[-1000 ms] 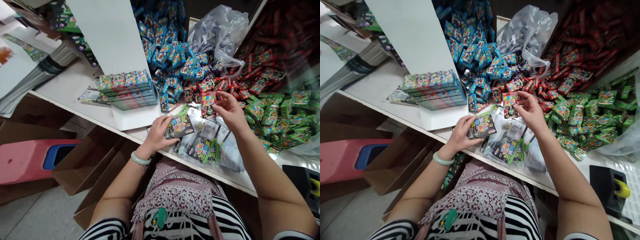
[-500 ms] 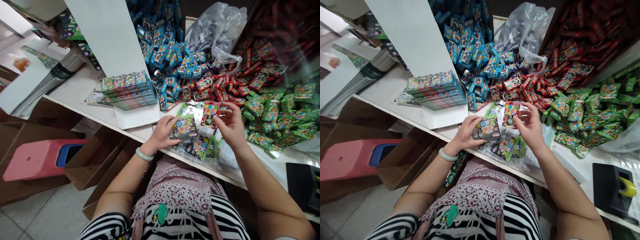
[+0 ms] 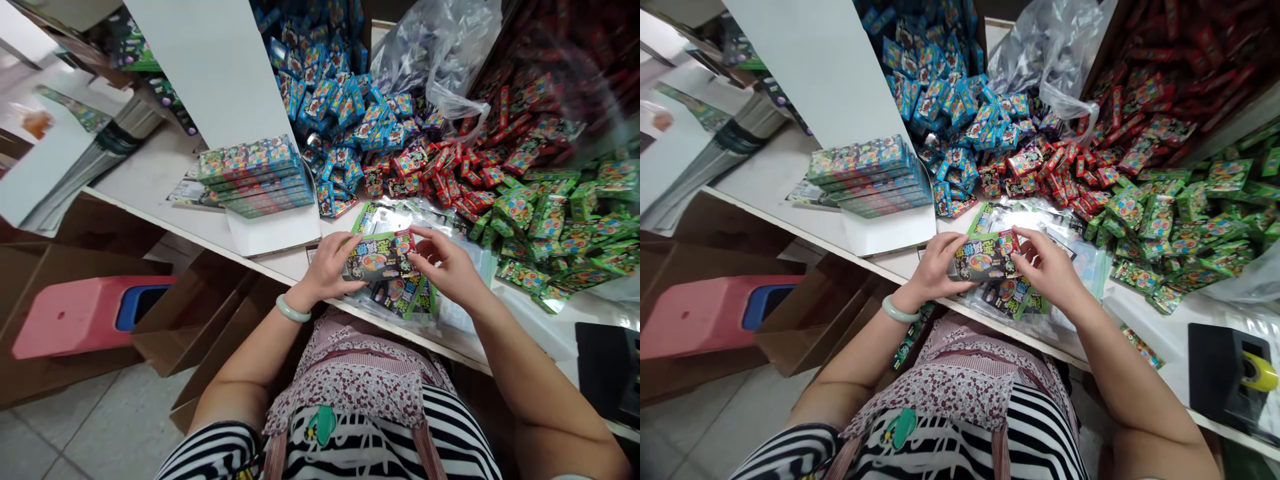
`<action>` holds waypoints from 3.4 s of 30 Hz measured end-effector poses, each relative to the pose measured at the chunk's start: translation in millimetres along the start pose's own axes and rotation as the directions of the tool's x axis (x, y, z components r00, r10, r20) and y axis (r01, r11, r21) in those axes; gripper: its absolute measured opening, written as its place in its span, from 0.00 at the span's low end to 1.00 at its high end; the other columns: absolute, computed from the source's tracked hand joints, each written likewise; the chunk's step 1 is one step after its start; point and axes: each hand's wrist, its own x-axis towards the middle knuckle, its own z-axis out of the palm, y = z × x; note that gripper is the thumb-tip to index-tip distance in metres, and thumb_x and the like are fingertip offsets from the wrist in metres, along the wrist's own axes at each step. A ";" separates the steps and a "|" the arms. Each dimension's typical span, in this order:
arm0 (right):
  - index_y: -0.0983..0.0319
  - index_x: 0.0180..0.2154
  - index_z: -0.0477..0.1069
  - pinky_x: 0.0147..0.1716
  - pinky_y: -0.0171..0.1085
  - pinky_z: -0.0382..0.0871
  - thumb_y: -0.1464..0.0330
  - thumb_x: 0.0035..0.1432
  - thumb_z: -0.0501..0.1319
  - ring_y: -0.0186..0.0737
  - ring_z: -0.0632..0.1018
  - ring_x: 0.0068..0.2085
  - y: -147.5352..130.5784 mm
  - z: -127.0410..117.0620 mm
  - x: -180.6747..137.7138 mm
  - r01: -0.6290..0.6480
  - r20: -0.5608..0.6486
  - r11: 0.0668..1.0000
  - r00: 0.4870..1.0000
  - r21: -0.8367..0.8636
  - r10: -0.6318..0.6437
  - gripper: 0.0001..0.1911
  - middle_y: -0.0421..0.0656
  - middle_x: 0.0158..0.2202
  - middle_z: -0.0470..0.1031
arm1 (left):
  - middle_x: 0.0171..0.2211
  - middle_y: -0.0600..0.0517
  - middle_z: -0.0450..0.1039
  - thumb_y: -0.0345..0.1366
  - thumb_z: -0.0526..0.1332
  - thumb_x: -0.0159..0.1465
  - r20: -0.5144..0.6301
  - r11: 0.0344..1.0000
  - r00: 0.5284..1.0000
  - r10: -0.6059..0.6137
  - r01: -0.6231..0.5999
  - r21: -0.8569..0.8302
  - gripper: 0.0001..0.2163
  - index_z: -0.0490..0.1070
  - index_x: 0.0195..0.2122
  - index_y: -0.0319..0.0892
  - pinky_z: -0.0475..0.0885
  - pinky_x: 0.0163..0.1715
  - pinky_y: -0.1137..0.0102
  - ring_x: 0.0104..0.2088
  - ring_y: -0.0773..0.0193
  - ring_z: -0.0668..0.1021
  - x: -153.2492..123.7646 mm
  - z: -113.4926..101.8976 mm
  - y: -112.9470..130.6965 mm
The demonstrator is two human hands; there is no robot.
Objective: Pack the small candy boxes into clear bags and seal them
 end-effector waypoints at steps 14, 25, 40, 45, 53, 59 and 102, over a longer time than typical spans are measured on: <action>0.56 0.40 0.80 0.53 0.50 0.73 0.56 0.66 0.58 0.47 0.79 0.50 5.6 -1.7 49.3 0.157 0.092 0.979 0.985 -0.128 -0.146 0.16 0.47 0.48 0.79 | 0.55 0.39 0.65 0.55 0.69 0.58 -0.053 0.998 0.997 -0.058 0.056 -0.037 0.46 0.50 0.71 0.45 0.72 0.53 0.50 0.54 0.46 0.72 3.3 -8.4 -6.9; 0.67 0.57 0.71 0.54 0.47 0.69 0.74 0.63 0.56 0.54 0.76 0.55 36.4 -33.5 291.6 -0.065 -0.080 0.561 0.997 -0.826 -0.003 0.21 0.57 0.56 0.76 | 0.56 0.38 0.64 0.52 0.67 0.61 -0.027 0.991 0.992 -0.126 0.124 -0.047 0.44 0.46 0.72 0.46 0.73 0.55 0.50 0.55 0.45 0.71 -1.5 -28.8 -10.0; 0.57 0.47 0.69 0.41 0.43 0.74 0.60 0.59 0.63 0.43 0.79 0.39 52.6 -68.4 162.1 0.190 -0.231 0.966 0.946 -0.177 -0.228 0.15 0.42 0.39 0.78 | 0.56 0.39 0.65 0.52 0.67 0.61 -0.043 0.990 0.990 -0.134 0.133 -0.043 0.43 0.48 0.72 0.46 0.73 0.55 0.51 0.55 0.46 0.72 0.9 -29.4 -24.0; 0.56 0.39 0.75 0.55 0.48 0.70 0.63 0.59 0.63 0.43 0.76 0.54 70.5 -48.0 78.6 0.275 0.177 0.958 0.942 0.075 -0.284 0.07 0.46 0.51 0.74 | 0.56 0.40 0.65 0.55 0.68 0.59 -0.032 0.992 0.992 -0.124 0.124 -0.023 0.44 0.50 0.71 0.47 0.73 0.55 0.50 0.55 0.46 0.72 3.5 -25.2 -20.2; 0.58 0.57 0.72 0.60 0.58 0.64 0.67 0.65 0.54 0.53 0.72 0.60 75.5 -38.2 15.8 0.113 0.055 0.889 0.994 -0.445 -0.099 0.20 0.53 0.58 0.73 | 0.55 0.40 0.65 0.57 0.67 0.59 0.014 0.995 0.995 -0.099 0.099 -0.011 0.43 0.51 0.70 0.47 0.73 0.55 0.51 0.55 0.46 0.72 -2.2 -21.0 -9.3; 0.66 0.61 0.64 0.57 0.62 0.64 0.52 0.50 0.70 0.69 0.68 0.61 37.6 32.9 -10.7 -0.108 -0.111 0.773 0.993 -0.625 0.049 0.42 0.63 0.62 0.65 | 0.55 0.40 0.65 0.57 0.67 0.59 0.039 0.997 0.997 -0.072 0.073 -0.015 0.43 0.51 0.70 0.47 0.74 0.54 0.51 0.54 0.47 0.72 0.2 -17.5 -8.3; 0.67 0.58 0.65 0.55 0.65 0.65 0.50 0.53 0.67 0.67 0.71 0.58 3.4 12.9 289.0 0.078 -0.289 0.858 0.923 -0.508 -0.255 0.39 0.60 0.55 0.70 | 0.56 0.38 0.64 0.54 0.68 0.59 -0.027 0.996 0.996 -0.080 0.079 -0.040 0.47 0.46 0.72 0.45 0.72 0.54 0.49 0.55 0.45 0.71 -5.0 -31.8 -7.0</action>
